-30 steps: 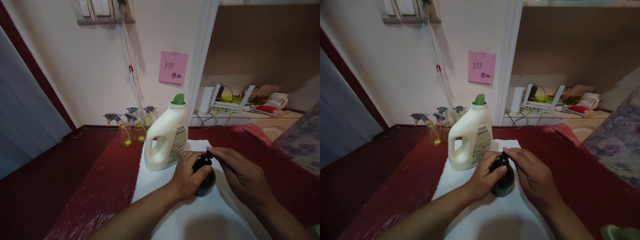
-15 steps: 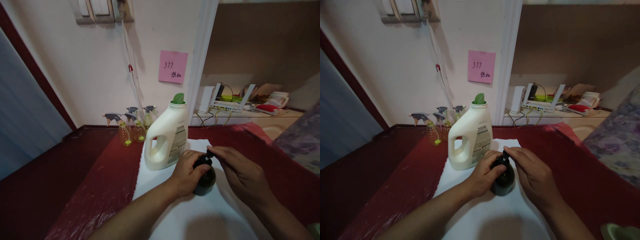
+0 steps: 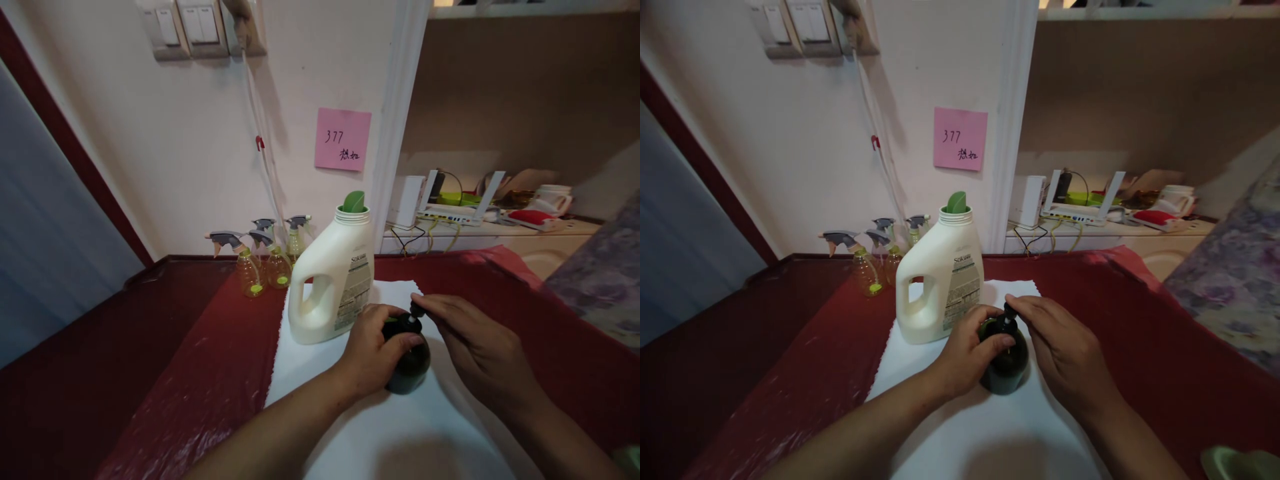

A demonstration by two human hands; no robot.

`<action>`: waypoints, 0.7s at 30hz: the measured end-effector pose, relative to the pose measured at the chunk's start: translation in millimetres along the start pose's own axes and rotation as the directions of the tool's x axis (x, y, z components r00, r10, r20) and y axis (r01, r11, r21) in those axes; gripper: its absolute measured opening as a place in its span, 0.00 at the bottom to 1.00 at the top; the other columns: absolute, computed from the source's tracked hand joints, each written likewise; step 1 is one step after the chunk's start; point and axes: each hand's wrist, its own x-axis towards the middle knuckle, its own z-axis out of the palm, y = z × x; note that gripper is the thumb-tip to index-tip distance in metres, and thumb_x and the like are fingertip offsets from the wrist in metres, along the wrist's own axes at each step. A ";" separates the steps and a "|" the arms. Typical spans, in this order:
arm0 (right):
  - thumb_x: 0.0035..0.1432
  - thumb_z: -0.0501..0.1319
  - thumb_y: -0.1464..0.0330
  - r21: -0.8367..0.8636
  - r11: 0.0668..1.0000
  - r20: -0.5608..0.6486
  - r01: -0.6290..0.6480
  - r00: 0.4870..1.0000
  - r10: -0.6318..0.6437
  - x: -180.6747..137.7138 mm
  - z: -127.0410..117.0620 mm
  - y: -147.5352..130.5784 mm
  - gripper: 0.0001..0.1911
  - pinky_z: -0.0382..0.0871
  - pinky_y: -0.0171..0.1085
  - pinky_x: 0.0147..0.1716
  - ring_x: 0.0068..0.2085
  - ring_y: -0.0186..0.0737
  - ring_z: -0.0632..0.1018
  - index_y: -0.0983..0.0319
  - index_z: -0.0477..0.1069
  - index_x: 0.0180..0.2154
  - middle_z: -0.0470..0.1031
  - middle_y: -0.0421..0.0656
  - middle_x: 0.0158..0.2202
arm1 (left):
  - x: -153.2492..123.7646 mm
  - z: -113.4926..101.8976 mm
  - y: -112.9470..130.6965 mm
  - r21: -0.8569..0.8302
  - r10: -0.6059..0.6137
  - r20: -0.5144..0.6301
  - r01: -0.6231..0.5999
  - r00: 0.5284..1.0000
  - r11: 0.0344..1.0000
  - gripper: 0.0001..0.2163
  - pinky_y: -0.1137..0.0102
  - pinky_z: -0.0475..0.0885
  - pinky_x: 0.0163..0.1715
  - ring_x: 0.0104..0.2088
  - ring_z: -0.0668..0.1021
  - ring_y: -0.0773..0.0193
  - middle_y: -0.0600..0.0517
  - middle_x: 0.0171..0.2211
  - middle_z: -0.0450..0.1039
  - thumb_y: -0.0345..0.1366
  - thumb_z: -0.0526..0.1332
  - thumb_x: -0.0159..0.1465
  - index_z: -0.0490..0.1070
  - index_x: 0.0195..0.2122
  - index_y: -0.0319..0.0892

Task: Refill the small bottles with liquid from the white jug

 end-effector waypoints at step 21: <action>0.73 0.54 0.75 -0.003 1.000 -0.010 0.014 1.000 -0.015 -0.3 0.4 0.6 0.20 0.78 0.32 0.54 0.51 0.37 0.84 0.56 0.74 0.59 0.83 0.45 0.50 | -2.6 1.0 -3.7 -0.047 0.084 0.033 -0.083 0.996 0.995 0.14 0.57 0.67 0.56 0.52 0.77 0.51 0.45 0.48 0.80 0.38 0.67 0.64 0.78 0.50 0.41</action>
